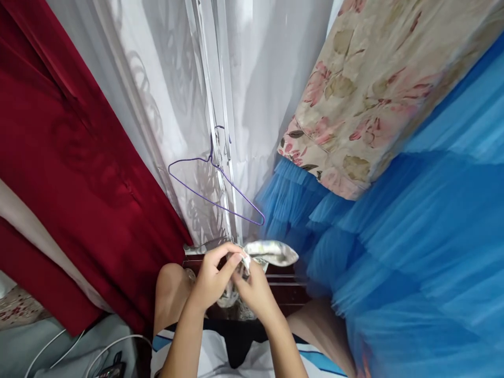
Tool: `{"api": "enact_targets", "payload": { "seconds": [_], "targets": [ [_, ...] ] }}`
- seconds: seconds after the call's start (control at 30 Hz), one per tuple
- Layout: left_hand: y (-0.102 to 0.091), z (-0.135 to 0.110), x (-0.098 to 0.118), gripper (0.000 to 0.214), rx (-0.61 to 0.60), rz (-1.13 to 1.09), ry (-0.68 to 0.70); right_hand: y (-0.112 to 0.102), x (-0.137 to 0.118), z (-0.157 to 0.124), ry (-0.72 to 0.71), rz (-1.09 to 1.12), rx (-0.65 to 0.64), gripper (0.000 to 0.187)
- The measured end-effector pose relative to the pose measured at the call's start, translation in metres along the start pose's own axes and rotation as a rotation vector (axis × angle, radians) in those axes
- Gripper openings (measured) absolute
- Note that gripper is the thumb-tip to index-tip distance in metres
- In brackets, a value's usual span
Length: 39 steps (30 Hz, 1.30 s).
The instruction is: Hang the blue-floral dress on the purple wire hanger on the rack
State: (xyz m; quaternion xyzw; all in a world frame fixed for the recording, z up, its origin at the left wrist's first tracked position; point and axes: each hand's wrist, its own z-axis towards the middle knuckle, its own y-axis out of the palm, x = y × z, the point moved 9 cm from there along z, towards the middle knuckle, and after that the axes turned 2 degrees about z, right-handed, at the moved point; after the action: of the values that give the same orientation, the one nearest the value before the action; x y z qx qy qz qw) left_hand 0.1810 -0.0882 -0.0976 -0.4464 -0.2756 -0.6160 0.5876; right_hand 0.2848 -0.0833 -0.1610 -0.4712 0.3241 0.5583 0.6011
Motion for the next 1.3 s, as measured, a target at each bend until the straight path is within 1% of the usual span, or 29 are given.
{"api": "enact_targets", "payload": {
  "seconds": [0.03,0.07,0.1,0.13,0.17,0.2,0.23,0.27,0.3,0.33,0.4,0.43,0.5,0.53,0.57,0.6,0.67,0.7,0.77,0.8,0.87,0.93,0.97,1.03,1.1,1.17,1.2,1.23,1.3],
  "targets": [
    [0.002,0.0,0.004,0.02,0.021,-0.005,0.021,-0.006,-0.003,-0.002,0.013,0.016,0.011,0.026],
    [0.002,0.0,0.004,0.025,0.056,-0.008,0.035,-0.014,-0.006,-0.004,0.018,0.021,0.012,0.025],
    [0.002,-0.002,0.002,0.034,0.078,-0.009,0.039,-0.021,-0.01,-0.007,0.007,0.018,0.005,0.025],
    [0.006,-0.003,-0.003,0.043,0.055,-0.003,0.028,-0.03,-0.015,-0.009,-0.016,0.009,-0.001,0.024],
    [0.014,-0.006,-0.009,0.05,-0.022,0.002,0.006,-0.04,-0.022,-0.012,-0.046,0.001,0.005,0.022],
    [0.026,-0.01,-0.016,0.051,-0.154,0.005,-0.022,-0.051,-0.029,-0.014,-0.079,-0.005,0.018,0.02],
    [0.04,-0.016,-0.022,0.045,-0.299,0.014,-0.052,-0.062,-0.036,-0.015,-0.115,-0.014,0.032,0.018],
    [0.049,-0.023,-0.028,0.036,-0.414,0.036,-0.076,-0.072,-0.045,-0.015,-0.156,-0.034,0.04,0.018],
    [0.054,-0.028,-0.032,0.028,-0.478,0.076,-0.089,-0.082,-0.053,-0.014,-0.196,-0.068,0.03,0.019],
    [0.052,-0.03,-0.036,0.025,-0.481,0.132,-0.091,-0.089,-0.061,-0.01,-0.236,-0.118,0.005,0.021],
    [0.034,-0.025,-0.038,0.031,-0.367,0.264,-0.072,-0.108,-0.075,0.001,-0.319,-0.253,-0.021,0.021],
    [0.021,-0.021,-0.038,0.034,-0.296,0.317,-0.062,-0.12,-0.081,0.011,-0.347,-0.317,0.005,0.021],
    [-0.008,-0.013,-0.035,0.035,-0.205,0.372,-0.058,-0.15,-0.089,0.037,-0.357,-0.402,0.134,0.025],
    [-0.022,-0.008,-0.033,0.035,-0.175,0.38,-0.061,-0.163,-0.092,0.053,-0.338,-0.412,0.205,0.028],
    [-0.038,-0.004,-0.03,0.036,-0.151,0.382,-0.064,-0.172,-0.094,0.071,-0.309,-0.406,0.25,0.032],
    [-0.053,0.001,-0.026,0.037,-0.121,0.386,-0.06,-0.174,-0.095,0.091,-0.276,-0.383,0.256,0.036],
    [-0.086,0.011,-0.013,0.038,-0.041,0.429,-0.021,-0.162,-0.098,0.131,-0.23,-0.299,0.18,0.039],
    [-0.103,0.016,-0.005,0.039,0.002,0.484,0.016,-0.15,-0.098,0.148,-0.197,-0.245,0.117,0.039],
    [-0.131,0.025,0.006,0.039,0.069,0.641,0.11,-0.121,-0.093,0.172,-0.105,-0.087,-0.038,0.035],
    [-0.143,0.03,0.008,0.038,0.074,0.733,0.15,-0.106,-0.09,0.177,-0.046,-0.001,-0.113,0.033],
    [-0.161,0.039,-0.004,0.037,0.016,0.906,0.176,-0.086,-0.082,0.176,0.07,0.147,-0.198,0.029],
    [-0.183,0.049,-0.029,0.036,-0.059,1.013,0.101,-0.079,-0.075,0.169,0.167,0.216,-0.223,0.029],
    [-0.196,0.055,-0.042,0.033,-0.073,1.038,0.048,-0.078,-0.073,0.165,0.2,0.23,-0.226,0.03],
    [-0.223,0.069,-0.058,0.026,-0.039,1.046,-0.028,-0.078,-0.073,0.159,0.242,0.243,-0.243,0.033],
    [-0.245,0.09,-0.059,0.021,0.038,1.036,-0.036,-0.078,-0.074,0.157,0.266,0.243,-0.253,0.035],
    [-0.259,0.116,-0.049,0.023,0.121,1.015,-0.005,-0.077,-0.076,0.156,0.28,0.224,-0.26,0.035],
    [-0.262,0.13,-0.042,0.025,0.161,0.995,0.013,-0.077,-0.077,0.156,0.283,0.21,-0.265,0.035],
    [-0.263,0.143,-0.035,0.027,0.198,0.969,0.033,-0.077,-0.079,0.156,0.283,0.198,-0.27,0.035],
    [-0.255,0.168,-0.021,0.031,0.251,0.9,0.074,-0.075,-0.081,0.156,0.287,0.196,-0.287,0.036]
  ]
}}
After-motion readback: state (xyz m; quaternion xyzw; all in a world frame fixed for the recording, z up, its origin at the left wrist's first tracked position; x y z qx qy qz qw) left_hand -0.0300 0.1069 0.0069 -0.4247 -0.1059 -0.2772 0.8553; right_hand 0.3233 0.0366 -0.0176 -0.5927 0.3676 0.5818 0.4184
